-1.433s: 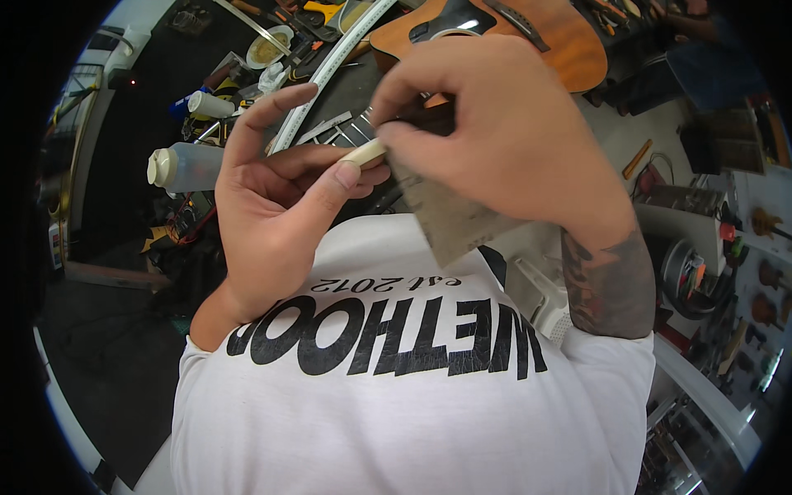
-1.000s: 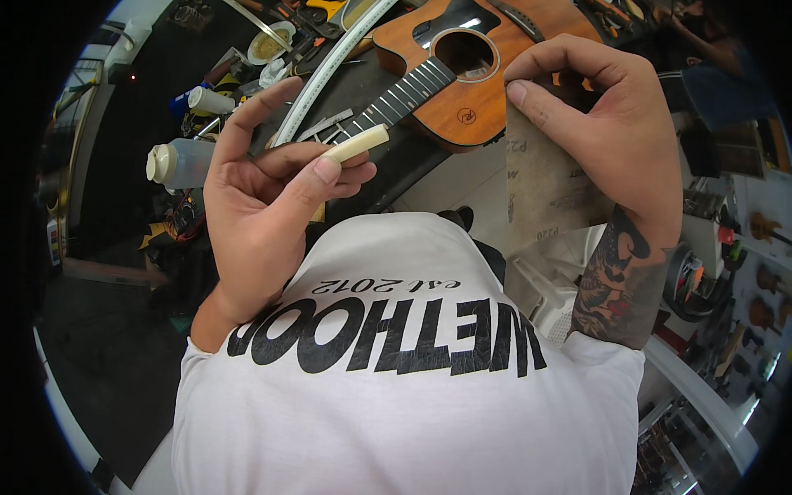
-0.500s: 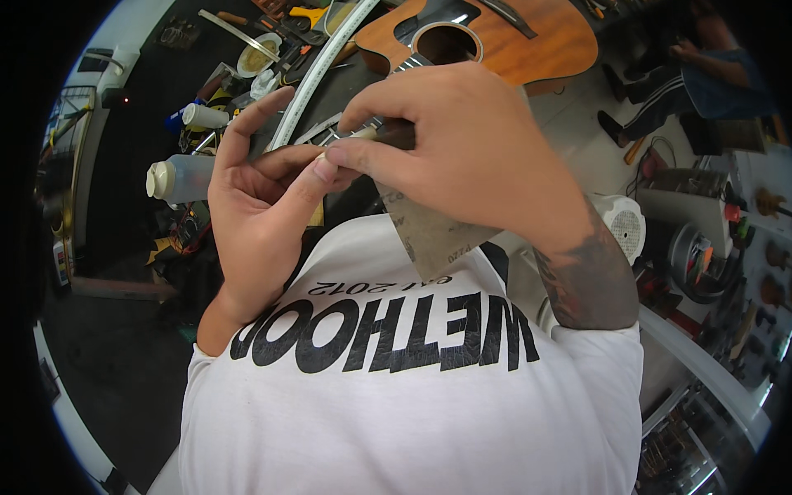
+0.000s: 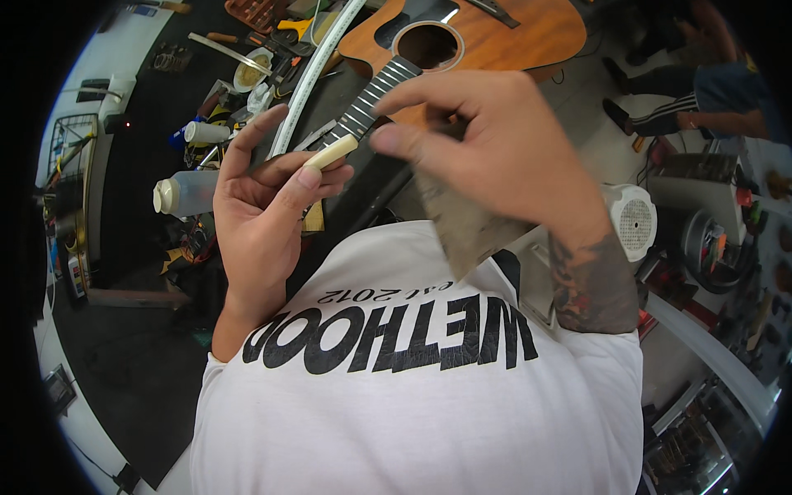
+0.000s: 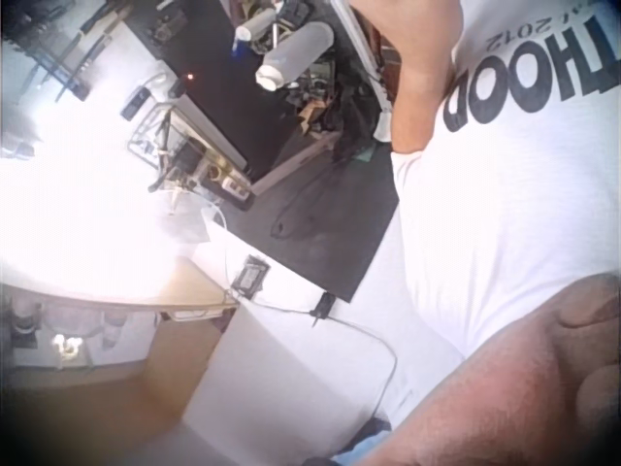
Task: The person sands a small, light-colored wooden piece, likely a guitar saddle, using a piece of sandpaper. They hold the piece in one hand and rub the sandpaper against it with the other, rotating the piece to smooth different edges. The person briefly walks to a bathroom to retrieve a red scoop before returning to the workbench to continue sanding the wooden component.
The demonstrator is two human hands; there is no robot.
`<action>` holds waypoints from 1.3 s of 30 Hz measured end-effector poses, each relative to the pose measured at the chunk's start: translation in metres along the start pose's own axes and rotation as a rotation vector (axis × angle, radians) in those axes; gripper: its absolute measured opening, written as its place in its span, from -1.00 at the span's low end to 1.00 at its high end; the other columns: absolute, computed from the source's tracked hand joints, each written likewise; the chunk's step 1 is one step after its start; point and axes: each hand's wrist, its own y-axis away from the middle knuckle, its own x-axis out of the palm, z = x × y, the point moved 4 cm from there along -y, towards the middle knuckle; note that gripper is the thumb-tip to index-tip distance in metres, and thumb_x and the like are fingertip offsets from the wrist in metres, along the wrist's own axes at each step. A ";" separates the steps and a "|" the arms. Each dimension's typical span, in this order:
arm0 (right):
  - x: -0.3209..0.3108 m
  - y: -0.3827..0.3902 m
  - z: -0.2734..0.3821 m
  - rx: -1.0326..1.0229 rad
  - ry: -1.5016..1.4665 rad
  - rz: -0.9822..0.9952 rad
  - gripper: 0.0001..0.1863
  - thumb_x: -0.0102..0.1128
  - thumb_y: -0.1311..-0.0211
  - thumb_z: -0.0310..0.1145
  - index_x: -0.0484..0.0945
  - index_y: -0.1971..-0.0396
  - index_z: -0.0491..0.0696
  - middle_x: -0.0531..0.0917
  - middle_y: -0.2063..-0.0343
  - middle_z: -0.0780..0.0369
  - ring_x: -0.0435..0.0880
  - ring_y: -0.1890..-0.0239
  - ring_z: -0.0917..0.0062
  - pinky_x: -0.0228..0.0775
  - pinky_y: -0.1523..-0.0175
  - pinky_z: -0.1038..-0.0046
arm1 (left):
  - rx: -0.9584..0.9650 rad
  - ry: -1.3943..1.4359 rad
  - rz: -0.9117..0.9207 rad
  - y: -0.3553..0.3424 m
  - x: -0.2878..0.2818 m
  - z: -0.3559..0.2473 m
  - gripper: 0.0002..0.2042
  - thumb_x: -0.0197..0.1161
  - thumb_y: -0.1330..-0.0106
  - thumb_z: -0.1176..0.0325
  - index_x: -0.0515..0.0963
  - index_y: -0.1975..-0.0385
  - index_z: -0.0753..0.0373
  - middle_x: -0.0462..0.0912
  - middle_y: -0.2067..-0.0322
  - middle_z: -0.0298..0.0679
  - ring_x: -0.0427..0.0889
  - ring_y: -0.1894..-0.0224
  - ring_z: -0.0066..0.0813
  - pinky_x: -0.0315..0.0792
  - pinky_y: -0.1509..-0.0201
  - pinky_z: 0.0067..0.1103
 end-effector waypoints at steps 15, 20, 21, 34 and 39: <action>0.058 0.017 -0.050 -0.441 0.227 0.316 -0.91 0.40 0.04 -0.30 0.66 0.51 0.08 0.53 0.67 0.43 0.47 0.57 0.59 0.11 0.35 0.46 | -0.452 0.309 -0.250 0.055 0.003 0.123 -0.80 0.26 -0.26 0.54 0.56 0.15 0.45 0.66 0.27 -0.10 0.65 0.25 -0.43 0.55 0.16 -0.59; 0.113 0.026 -0.036 -0.596 0.173 0.454 -0.92 0.37 0.03 -0.34 0.62 0.52 0.06 0.55 0.64 0.42 0.50 0.53 0.59 0.13 0.31 0.44 | -0.367 0.338 -0.486 0.111 -0.033 0.138 -0.79 0.24 -0.29 0.51 0.55 0.11 0.44 0.65 0.25 -0.11 0.65 0.22 -0.45 0.54 0.12 -0.60; 0.126 0.027 -0.031 -0.629 0.177 0.470 -0.92 0.36 0.02 -0.34 0.62 0.53 0.05 0.55 0.64 0.41 0.51 0.52 0.58 0.14 0.30 0.44 | -0.355 0.326 -0.528 0.122 -0.044 0.139 -0.78 0.24 -0.29 0.51 0.55 0.10 0.43 0.65 0.24 -0.12 0.65 0.21 -0.46 0.53 0.11 -0.60; 0.290 0.050 0.043 -0.770 0.428 0.395 -0.85 0.30 -0.01 -0.31 0.50 0.61 0.03 0.55 0.65 0.36 0.56 0.49 0.51 0.20 0.26 0.38 | -0.250 0.351 -0.630 0.189 -0.175 0.139 -0.66 0.30 -0.24 0.50 0.50 -0.01 0.42 0.66 0.28 -0.21 0.63 0.25 -0.55 0.52 0.11 -0.64; 0.298 0.049 0.045 -0.606 0.547 0.271 -0.86 0.31 -0.06 -0.26 0.56 0.53 0.05 0.57 0.64 0.36 0.57 0.49 0.51 0.20 0.24 0.36 | -0.255 0.040 -0.680 0.185 -0.243 0.160 -0.71 0.24 -0.28 0.52 0.55 -0.01 0.34 0.66 0.25 -0.23 0.61 0.27 -0.57 0.54 0.16 -0.62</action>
